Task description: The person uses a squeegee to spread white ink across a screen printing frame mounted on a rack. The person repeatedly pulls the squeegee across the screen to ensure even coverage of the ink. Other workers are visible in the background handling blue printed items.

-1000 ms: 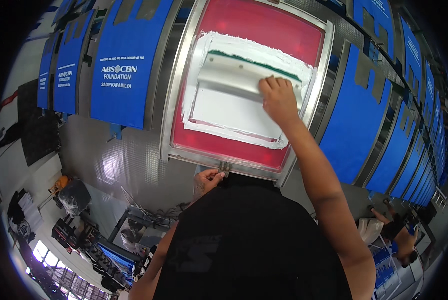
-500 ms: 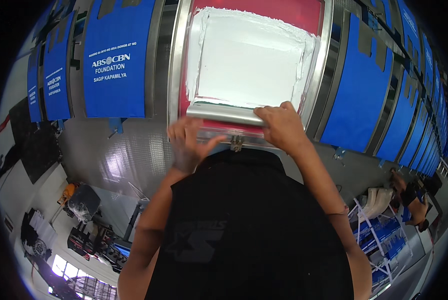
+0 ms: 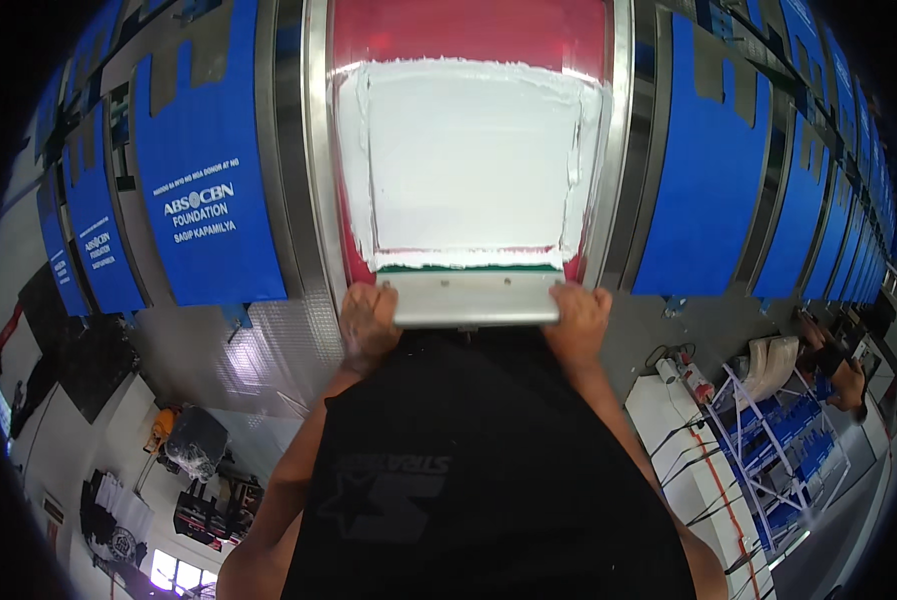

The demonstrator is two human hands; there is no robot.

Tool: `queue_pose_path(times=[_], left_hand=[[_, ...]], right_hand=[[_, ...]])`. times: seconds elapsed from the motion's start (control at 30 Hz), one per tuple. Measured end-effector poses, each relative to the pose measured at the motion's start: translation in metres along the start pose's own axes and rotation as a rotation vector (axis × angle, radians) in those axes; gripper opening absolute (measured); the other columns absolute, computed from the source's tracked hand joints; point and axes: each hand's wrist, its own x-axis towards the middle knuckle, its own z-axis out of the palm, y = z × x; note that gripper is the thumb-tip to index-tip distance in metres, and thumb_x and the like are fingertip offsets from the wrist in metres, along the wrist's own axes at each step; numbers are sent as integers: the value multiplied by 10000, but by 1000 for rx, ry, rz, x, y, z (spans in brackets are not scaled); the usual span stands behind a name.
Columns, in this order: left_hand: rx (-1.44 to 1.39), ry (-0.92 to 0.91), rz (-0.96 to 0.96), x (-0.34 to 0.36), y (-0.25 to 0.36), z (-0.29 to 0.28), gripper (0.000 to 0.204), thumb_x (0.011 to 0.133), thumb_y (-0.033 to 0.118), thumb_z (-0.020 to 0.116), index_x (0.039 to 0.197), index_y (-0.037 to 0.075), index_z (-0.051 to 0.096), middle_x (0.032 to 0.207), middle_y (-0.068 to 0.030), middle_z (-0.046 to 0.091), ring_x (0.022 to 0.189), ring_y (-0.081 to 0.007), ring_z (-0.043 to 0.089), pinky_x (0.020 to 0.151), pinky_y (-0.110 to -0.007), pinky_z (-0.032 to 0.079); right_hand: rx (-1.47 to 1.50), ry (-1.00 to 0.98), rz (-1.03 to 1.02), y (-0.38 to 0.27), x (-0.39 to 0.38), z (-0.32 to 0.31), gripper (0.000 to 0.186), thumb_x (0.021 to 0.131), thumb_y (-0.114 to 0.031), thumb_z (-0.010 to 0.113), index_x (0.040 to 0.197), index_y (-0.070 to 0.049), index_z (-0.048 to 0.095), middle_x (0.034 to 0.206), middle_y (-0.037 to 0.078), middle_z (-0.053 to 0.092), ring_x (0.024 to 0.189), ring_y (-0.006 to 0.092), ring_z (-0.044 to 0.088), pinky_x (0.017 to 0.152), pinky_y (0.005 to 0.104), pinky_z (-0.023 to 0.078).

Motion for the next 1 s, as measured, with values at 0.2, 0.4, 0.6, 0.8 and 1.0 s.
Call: queue_pose_path(times=[0.2, 0.4, 0.6, 0.8, 1.0], left_hand=[[201, 85, 47, 106, -38, -3, 240, 659, 83, 745, 875, 59, 642, 844, -110, 604, 770, -291, 564, 760, -433, 478], [2, -93, -48, 247, -61, -44, 310, 735, 278, 822, 946, 79, 713, 879, -127, 686, 869, -321, 653, 802, -421, 530], [185, -51, 10, 31, -23, -8, 231, 726, 141, 744, 927, 49, 676, 879, -119, 613, 853, -301, 591, 810, -446, 491], [193, 101, 10, 116, -46, -2, 285, 689, 107, 755, 961, 51, 692, 886, -135, 628, 855, -331, 599, 813, -470, 487], [0, -151, -128, 263, -58, -60, 311, 738, 339, 817, 879, 84, 709, 874, -127, 702, 805, -319, 682, 729, -426, 541]], right_hand=[[-102, 145, -83, 20, 111, 7, 287, 643, -122, 762, 918, -104, 684, 863, 58, 681, 838, 235, 649, 882, 461, 402], [-230, -83, 3, 21, 252, -51, 304, 685, -292, 814, 907, -97, 745, 807, 133, 715, 714, 313, 643, 830, 403, 423], [-36, -97, -57, -1, 63, -27, 299, 618, -50, 717, 901, -102, 639, 900, 50, 651, 885, 242, 623, 904, 485, 384], [-154, 146, -108, 22, 140, 7, 279, 616, -63, 720, 880, -123, 654, 844, 39, 662, 809, 236, 627, 851, 470, 388], [-221, -35, -18, 16, 254, -41, 298, 657, -284, 815, 875, -99, 729, 818, 109, 722, 681, 296, 649, 808, 387, 402]])
